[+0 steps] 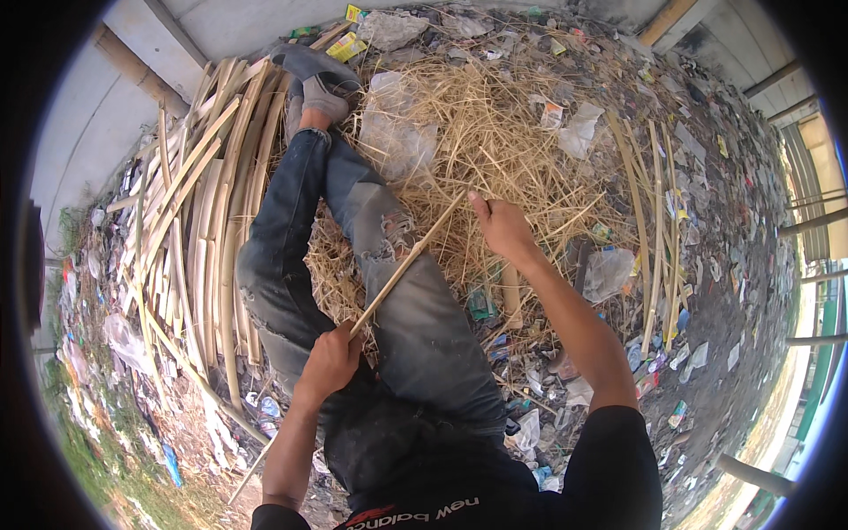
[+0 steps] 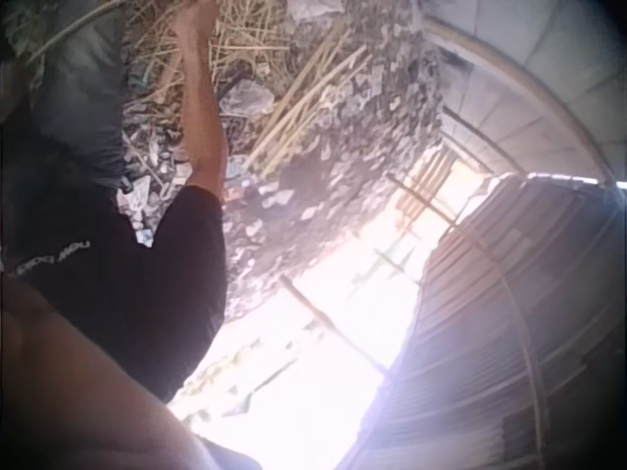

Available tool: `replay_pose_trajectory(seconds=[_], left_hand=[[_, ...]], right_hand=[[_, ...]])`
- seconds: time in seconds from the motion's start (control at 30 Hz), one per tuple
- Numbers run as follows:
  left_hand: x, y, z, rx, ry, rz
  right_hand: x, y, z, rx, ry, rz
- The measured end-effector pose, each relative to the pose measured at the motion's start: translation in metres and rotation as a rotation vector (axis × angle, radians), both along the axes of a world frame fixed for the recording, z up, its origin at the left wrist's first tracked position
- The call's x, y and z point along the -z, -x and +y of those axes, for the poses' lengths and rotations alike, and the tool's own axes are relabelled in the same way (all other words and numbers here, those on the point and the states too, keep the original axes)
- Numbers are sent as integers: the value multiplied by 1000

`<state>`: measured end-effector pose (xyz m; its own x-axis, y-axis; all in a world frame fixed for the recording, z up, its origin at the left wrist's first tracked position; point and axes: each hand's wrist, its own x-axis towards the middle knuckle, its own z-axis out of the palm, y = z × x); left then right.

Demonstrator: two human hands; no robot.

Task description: The person sits on the ground and uses a blue utility knife to split long bamboo poles into thin strips. They hold the bamboo with one hand and carefully guide the knife along the length of the pole to separate the sections.

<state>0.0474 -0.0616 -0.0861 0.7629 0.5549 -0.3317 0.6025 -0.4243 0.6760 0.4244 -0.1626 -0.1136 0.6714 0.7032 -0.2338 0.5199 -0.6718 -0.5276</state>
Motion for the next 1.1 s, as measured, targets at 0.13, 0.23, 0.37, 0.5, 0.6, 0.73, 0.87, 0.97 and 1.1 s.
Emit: replay_pose_trajectory(seconds=[0.13,0.23,0.37,0.5,0.6,0.73,0.87,0.97,1.1], left_hand=[[-6,-5,0,2,-44,29],[3,-3,3,24,-47,2],[1,5,8,42,18,-26],[8,4,9,42,-22,-157],[7,4,10,19,8,-159],[8,6,13,41,16,-145],[1,-1,17,14,77,-35],[9,5,20,9,103,-20],[-2,-1,22,20,129,44]], right_hand=[[-24,44,-5,-219,-124,-69],[-20,79,-12,-426,-92,-119],[-6,-11,5,20,-13,22],[-18,34,-3,-170,-171,-49],[-5,76,-11,-478,-79,-218],[-15,10,5,-7,-54,36],[0,92,-13,-446,-185,-133],[-7,56,-1,-214,-136,-145],[-17,32,3,-64,-121,-21]])
